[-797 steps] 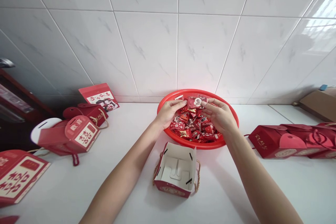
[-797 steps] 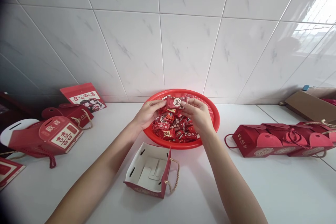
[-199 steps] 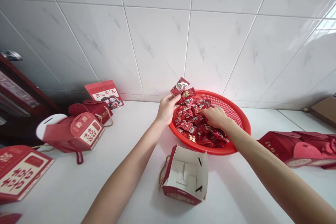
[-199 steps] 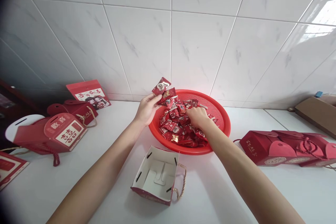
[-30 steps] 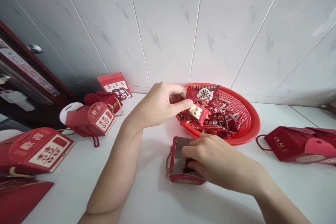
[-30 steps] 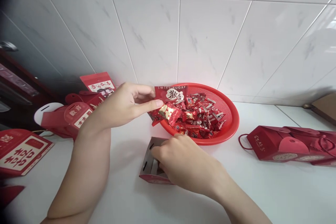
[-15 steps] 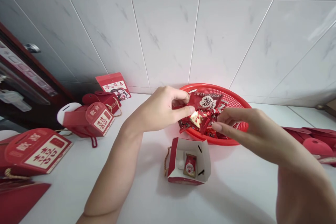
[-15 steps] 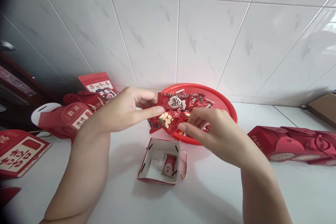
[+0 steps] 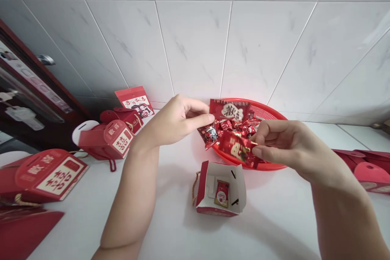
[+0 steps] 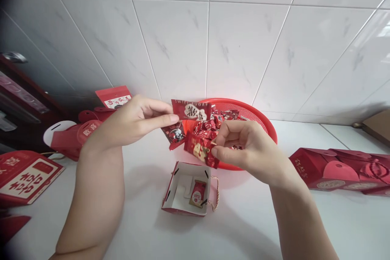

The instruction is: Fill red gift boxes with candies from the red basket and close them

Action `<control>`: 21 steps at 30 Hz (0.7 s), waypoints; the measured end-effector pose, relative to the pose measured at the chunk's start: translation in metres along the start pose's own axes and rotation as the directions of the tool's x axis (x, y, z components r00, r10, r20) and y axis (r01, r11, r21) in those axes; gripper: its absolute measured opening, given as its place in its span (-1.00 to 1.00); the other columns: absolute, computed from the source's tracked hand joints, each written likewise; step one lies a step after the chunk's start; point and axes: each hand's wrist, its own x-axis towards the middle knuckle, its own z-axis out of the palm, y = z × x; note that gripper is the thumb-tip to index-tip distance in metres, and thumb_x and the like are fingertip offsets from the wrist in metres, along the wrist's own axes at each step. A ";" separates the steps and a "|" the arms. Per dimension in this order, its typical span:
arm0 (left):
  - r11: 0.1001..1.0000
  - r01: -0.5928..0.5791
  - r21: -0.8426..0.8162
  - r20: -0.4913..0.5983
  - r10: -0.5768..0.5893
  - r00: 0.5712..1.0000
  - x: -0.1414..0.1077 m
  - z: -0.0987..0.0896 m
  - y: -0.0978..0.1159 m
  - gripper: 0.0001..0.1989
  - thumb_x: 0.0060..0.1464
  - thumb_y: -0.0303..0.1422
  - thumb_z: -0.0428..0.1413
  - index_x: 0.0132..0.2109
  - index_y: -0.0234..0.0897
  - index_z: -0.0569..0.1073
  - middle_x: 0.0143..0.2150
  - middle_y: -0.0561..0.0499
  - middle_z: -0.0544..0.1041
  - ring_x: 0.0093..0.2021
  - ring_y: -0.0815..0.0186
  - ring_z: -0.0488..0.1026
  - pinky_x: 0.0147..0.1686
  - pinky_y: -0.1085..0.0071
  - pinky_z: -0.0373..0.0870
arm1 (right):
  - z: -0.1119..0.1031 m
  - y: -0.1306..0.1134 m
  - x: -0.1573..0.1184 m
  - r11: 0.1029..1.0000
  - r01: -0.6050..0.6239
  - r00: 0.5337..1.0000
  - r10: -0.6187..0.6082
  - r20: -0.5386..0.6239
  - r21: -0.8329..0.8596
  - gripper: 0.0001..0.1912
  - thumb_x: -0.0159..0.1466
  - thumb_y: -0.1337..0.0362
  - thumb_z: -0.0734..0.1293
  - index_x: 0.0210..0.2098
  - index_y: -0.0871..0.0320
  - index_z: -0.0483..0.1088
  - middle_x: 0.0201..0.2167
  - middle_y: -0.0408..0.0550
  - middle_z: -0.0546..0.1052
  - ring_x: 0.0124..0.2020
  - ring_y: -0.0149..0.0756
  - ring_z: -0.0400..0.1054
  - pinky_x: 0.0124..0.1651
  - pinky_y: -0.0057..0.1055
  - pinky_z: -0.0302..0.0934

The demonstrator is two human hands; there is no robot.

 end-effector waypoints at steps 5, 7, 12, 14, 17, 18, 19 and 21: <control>0.995 0.046 0.093 -0.070 -0.039 0.997 -0.003 -0.007 0.003 -0.70 0.13 -0.31 0.12 -0.55 -0.27 0.43 -0.57 0.07 0.35 -0.51 0.38 0.31 -0.50 0.43 0.23 | 0.024 -0.001 -0.008 0.931 0.029 0.986 0.032 0.161 -0.363 -0.84 0.22 0.47 0.33 -0.39 0.09 0.47 -0.42 -0.17 0.55 -0.37 -0.38 0.38 -0.32 -0.47 0.23; 0.995 0.042 0.092 -0.065 -0.036 0.997 -0.003 -0.006 0.003 -0.70 0.12 -0.31 0.12 -0.56 -0.26 0.42 -0.57 0.07 0.34 -0.51 0.38 0.29 -0.50 0.43 0.22 | 0.042 0.002 -0.011 0.863 0.056 0.979 0.052 0.198 -0.502 -0.77 0.24 0.53 0.28 -0.41 0.09 0.46 -0.47 -0.19 0.52 -0.43 -0.40 0.32 -0.38 -0.46 0.13; 0.998 0.021 0.065 -0.016 -0.020 1.000 -0.002 -0.001 0.001 -0.72 0.12 -0.32 0.11 -0.54 -0.27 0.38 -0.56 0.09 0.32 -0.51 0.40 0.27 -0.50 0.44 0.17 | 0.071 0.009 -0.006 0.727 0.200 0.934 0.060 0.352 -0.656 -0.71 0.17 0.63 0.25 -0.52 0.13 0.33 -0.58 -0.26 0.40 -0.55 -0.46 0.08 -0.44 -0.43 -0.07; 0.998 0.013 0.061 0.007 -0.014 1.000 -0.002 0.000 0.001 -0.71 0.13 -0.32 0.10 -0.54 -0.28 0.36 -0.55 0.10 0.30 -0.51 0.41 0.26 -0.49 0.44 0.16 | 0.069 0.009 -0.004 0.726 0.192 0.940 0.057 0.336 -0.661 -0.71 0.20 0.62 0.24 -0.50 0.14 0.35 -0.57 -0.25 0.41 -0.56 -0.47 0.08 -0.45 -0.43 -0.06; 0.997 -0.004 0.073 0.030 0.002 1.000 -0.004 0.000 0.003 -0.69 0.12 -0.33 0.10 -0.56 -0.27 0.29 -0.56 0.12 0.22 -0.51 0.44 0.19 -0.50 0.45 0.10 | 0.051 0.006 -0.004 0.763 0.122 0.970 0.043 0.238 -0.635 -0.73 0.32 0.49 0.24 -0.45 0.13 0.44 -0.53 -0.18 0.48 -0.53 -0.43 0.23 -0.43 -0.44 0.04; 0.997 -0.008 0.077 0.033 0.006 0.999 -0.004 -0.001 0.003 -0.69 0.12 -0.34 0.10 -0.56 -0.27 0.27 -0.57 0.13 0.19 -0.52 0.44 0.16 -0.51 0.45 0.09 | 0.043 0.004 -0.005 0.784 0.095 0.979 0.040 0.202 -0.614 -0.74 0.35 0.42 0.25 -0.44 0.12 0.46 -0.51 -0.16 0.51 -0.50 -0.41 0.28 -0.43 -0.45 0.08; 0.997 -0.009 0.083 0.035 0.006 0.999 -0.005 -0.001 0.004 -0.68 0.12 -0.34 0.10 -0.56 -0.27 0.26 -0.57 0.13 0.17 -0.52 0.45 0.14 -0.52 0.45 0.07 | 0.034 0.003 -0.007 0.804 0.069 0.985 0.039 0.169 -0.591 -0.75 0.37 0.35 0.27 -0.42 0.12 0.48 -0.48 -0.13 0.54 -0.48 -0.38 0.33 -0.42 -0.44 0.13; 0.996 -0.006 0.090 0.054 0.001 0.999 -0.008 -0.002 0.005 -0.68 0.11 -0.35 0.10 -0.56 -0.27 0.24 -0.56 0.14 0.15 -0.53 0.45 0.12 -0.53 0.45 0.05 | 0.017 0.000 -0.010 0.843 0.017 0.993 0.048 0.106 -0.538 -0.75 0.39 0.20 0.30 -0.40 0.10 0.51 -0.43 -0.11 0.58 -0.43 -0.34 0.40 -0.40 -0.43 0.21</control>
